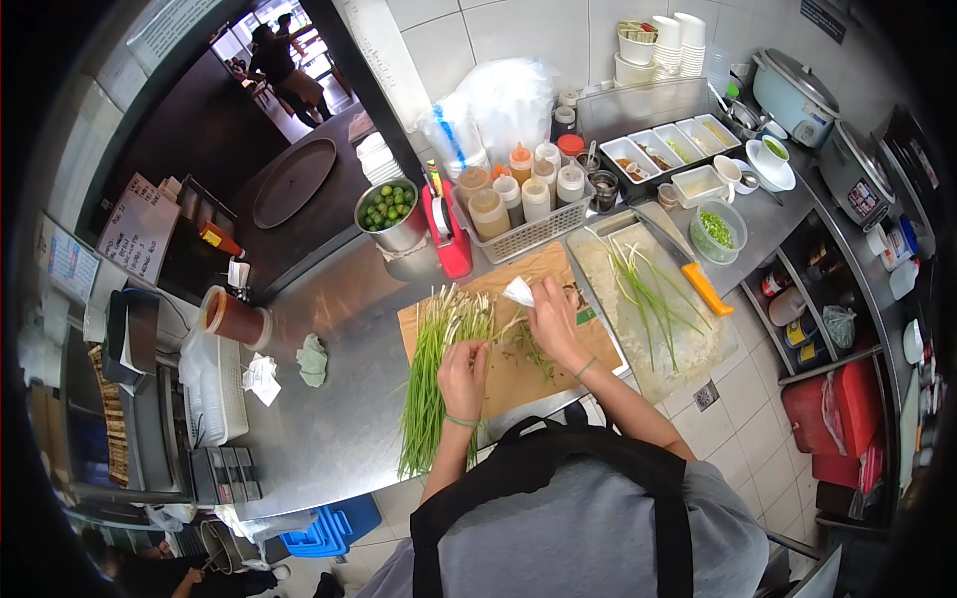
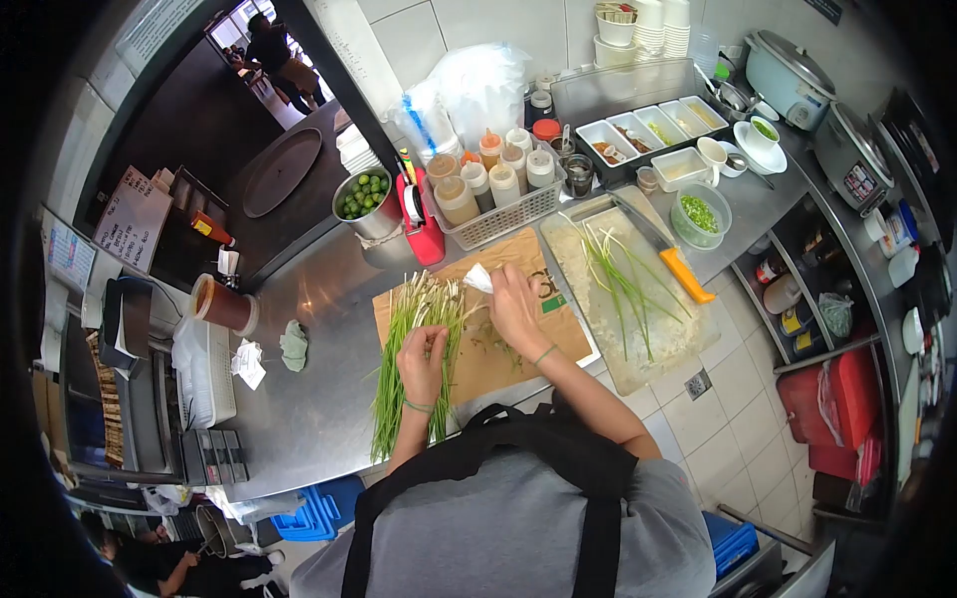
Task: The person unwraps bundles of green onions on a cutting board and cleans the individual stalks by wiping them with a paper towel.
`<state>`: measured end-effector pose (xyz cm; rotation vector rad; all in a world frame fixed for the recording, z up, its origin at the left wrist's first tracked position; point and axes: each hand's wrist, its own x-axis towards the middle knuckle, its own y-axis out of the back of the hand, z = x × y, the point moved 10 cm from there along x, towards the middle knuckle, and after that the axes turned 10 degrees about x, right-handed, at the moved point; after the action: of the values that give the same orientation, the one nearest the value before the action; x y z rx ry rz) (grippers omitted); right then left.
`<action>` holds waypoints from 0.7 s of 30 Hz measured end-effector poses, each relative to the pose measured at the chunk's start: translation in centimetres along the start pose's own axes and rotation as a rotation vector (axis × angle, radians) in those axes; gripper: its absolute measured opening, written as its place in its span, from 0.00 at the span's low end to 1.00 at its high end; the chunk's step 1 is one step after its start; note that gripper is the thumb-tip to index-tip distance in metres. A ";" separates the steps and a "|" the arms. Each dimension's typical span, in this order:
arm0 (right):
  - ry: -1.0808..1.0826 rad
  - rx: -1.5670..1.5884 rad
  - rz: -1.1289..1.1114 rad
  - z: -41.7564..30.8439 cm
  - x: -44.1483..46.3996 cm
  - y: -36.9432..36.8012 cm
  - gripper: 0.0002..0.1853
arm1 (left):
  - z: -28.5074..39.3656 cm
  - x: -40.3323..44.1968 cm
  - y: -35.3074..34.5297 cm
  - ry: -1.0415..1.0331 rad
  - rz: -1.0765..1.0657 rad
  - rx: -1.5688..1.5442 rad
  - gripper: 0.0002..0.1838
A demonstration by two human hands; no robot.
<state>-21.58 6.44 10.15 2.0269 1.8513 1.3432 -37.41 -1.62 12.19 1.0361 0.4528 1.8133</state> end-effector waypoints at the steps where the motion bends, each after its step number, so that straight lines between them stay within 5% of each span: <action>1: -0.001 -0.030 0.004 0.6 0.1 -0.2 0.06 | 0.0 -0.3 0.2 0.007 -0.003 -0.004 0.03; 11: -0.084 -0.103 -0.052 5.5 1.0 -0.8 0.07 | -1.2 -1.6 2.5 0.015 0.063 0.010 0.03; 18: -0.303 0.427 -0.668 3.8 -0.8 -5.4 0.17 | -0.4 -0.7 -0.1 -0.100 -0.043 -0.016 0.04; 21: -0.112 0.575 -0.654 0.7 -0.6 -5.5 0.16 | 0.2 -0.4 -1.3 -0.157 -0.093 -0.007 0.04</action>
<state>-25.25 7.72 6.19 1.3726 2.7118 0.5544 -36.43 -1.42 11.26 1.1249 0.3917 1.6366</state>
